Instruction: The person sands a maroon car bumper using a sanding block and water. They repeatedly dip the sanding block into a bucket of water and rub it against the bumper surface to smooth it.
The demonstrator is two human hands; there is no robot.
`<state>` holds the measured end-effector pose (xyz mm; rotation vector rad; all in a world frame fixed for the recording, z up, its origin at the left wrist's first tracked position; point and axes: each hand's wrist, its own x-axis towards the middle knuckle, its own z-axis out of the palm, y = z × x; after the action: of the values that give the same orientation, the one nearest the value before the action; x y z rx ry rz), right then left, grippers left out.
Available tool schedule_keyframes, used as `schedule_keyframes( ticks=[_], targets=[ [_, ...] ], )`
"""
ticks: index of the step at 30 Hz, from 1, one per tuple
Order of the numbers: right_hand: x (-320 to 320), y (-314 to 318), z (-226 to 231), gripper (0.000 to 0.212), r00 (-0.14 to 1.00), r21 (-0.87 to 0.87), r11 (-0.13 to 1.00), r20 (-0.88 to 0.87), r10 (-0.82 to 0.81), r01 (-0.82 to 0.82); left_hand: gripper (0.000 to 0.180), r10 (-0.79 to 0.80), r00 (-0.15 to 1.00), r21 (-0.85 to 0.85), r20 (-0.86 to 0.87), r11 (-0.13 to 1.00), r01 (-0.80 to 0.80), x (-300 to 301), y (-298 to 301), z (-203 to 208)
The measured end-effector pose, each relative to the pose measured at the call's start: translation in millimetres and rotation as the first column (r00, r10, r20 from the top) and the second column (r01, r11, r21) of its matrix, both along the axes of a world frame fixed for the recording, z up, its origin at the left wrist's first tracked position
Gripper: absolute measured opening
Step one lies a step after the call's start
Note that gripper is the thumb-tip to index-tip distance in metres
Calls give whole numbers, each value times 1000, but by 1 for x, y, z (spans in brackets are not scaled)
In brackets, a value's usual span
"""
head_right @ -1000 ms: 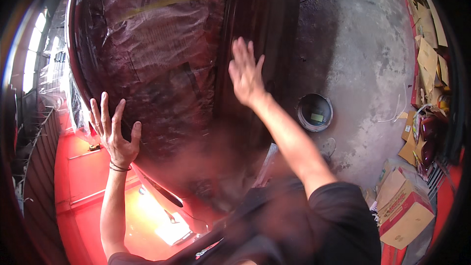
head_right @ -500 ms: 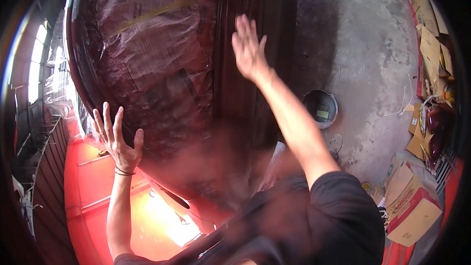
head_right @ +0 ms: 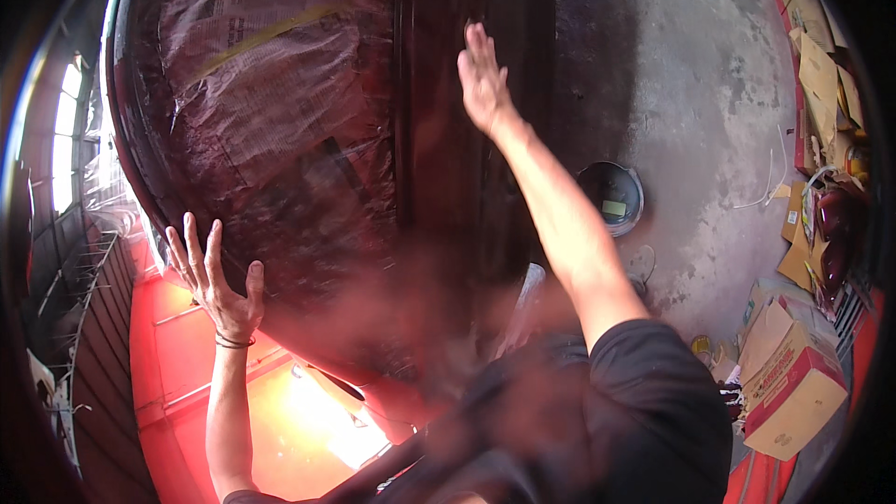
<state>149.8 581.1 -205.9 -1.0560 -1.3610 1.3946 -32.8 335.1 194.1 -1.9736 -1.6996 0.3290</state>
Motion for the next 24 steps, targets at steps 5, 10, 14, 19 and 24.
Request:
schedule_keyframes(
  ticks=[5,10,14,19,24],
  targets=[
    [-5,-224,-40,70,988,-65,986,9,153,-152,69,25,999,-18,-22,1000,-25,2,-5,2],
    [0,-61,-10,68,998,73,996,22,59,-61,67,12,1000,-32,-14,999,-12,1,-9,1],
    [-10,102,-58,77,993,70,993,-89,-83,90,64,-88,996,-21,12,996,89,-1,8,-6],
    [-1,-136,-29,70,998,-33,998,-51,44,-45,64,-67,998,-27,-17,997,66,-1,4,-9],
    [15,-396,-41,80,915,-502,771,-125,383,-391,64,-91,995,-40,-48,995,89,1,1,-8]
  ],
)
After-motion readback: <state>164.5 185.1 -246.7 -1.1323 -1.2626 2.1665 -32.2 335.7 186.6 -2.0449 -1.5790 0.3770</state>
